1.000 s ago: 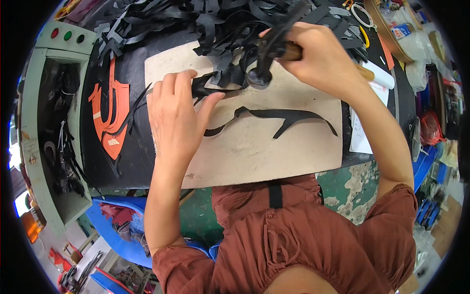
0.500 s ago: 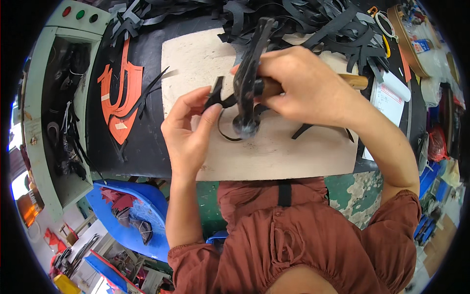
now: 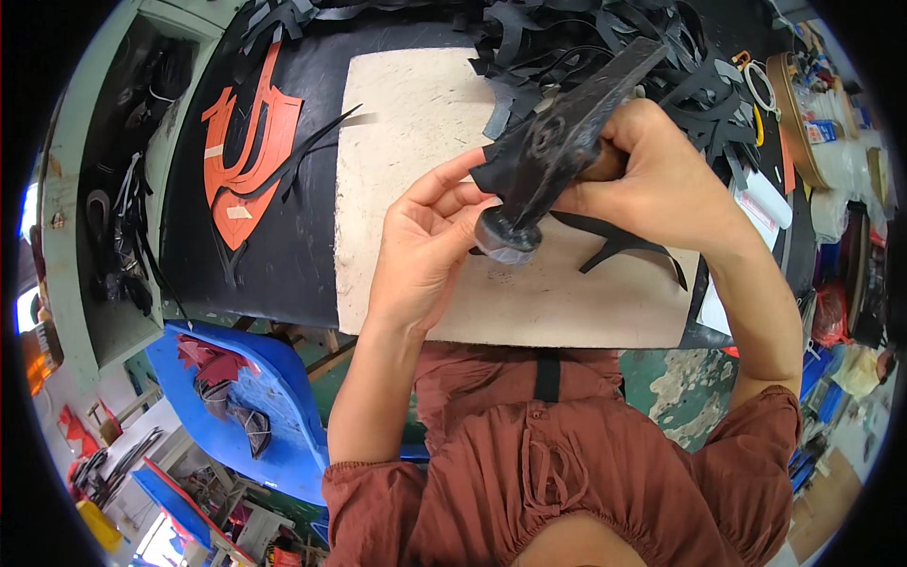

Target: Hammering and shaping black leather strips on a workbench for shoe assembly.

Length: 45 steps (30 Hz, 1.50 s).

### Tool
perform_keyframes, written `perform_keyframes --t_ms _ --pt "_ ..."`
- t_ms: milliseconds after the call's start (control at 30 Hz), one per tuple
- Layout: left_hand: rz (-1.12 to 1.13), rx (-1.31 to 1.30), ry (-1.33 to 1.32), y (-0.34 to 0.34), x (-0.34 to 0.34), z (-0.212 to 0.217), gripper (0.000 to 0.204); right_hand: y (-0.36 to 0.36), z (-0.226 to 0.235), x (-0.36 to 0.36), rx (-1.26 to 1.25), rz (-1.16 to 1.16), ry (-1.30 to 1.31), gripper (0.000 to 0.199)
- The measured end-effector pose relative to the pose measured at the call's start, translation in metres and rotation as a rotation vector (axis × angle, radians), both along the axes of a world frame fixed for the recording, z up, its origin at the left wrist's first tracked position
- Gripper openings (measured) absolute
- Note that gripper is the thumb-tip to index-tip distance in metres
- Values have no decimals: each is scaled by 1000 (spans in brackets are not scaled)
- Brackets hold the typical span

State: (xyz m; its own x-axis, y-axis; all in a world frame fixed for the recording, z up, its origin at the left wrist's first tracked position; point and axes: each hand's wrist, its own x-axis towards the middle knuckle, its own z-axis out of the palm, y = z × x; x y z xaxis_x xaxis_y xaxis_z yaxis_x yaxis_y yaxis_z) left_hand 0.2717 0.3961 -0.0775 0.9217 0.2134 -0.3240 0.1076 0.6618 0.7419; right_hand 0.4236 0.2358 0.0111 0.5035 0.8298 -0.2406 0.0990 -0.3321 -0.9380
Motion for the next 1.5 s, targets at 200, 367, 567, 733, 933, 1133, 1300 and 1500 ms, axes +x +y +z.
perform_keyframes --t_ms 200,367,567,733,933,1133,1300,1500 --pt "21 316 -38 -2 -9 3 64 -10 -3 12 -102 88 -61 23" --pt "260 816 76 4 -15 -14 53 -46 18 57 -179 -262 -420 24" --pt "555 1020 45 21 -12 -34 43 -26 24 64 -165 -350 -1117 18" --pt "583 1841 -68 -1 3 -16 41 -82 5 36 -266 -358 -1103 20" --pt "-303 1813 -501 -44 3 7 36 -139 -12 -26 -305 -469 -685 20" --pt "-430 1735 -694 -95 10 -7 33 -166 -30 -60 -249 -595 -600 24" --pt "-504 1826 -623 -119 -4 -11 37 -189 -28 -76 -216 -712 -623 33" --pt "-215 1835 -771 -135 18 -16 29 -212 -32 -87 -261 -664 -657 40"
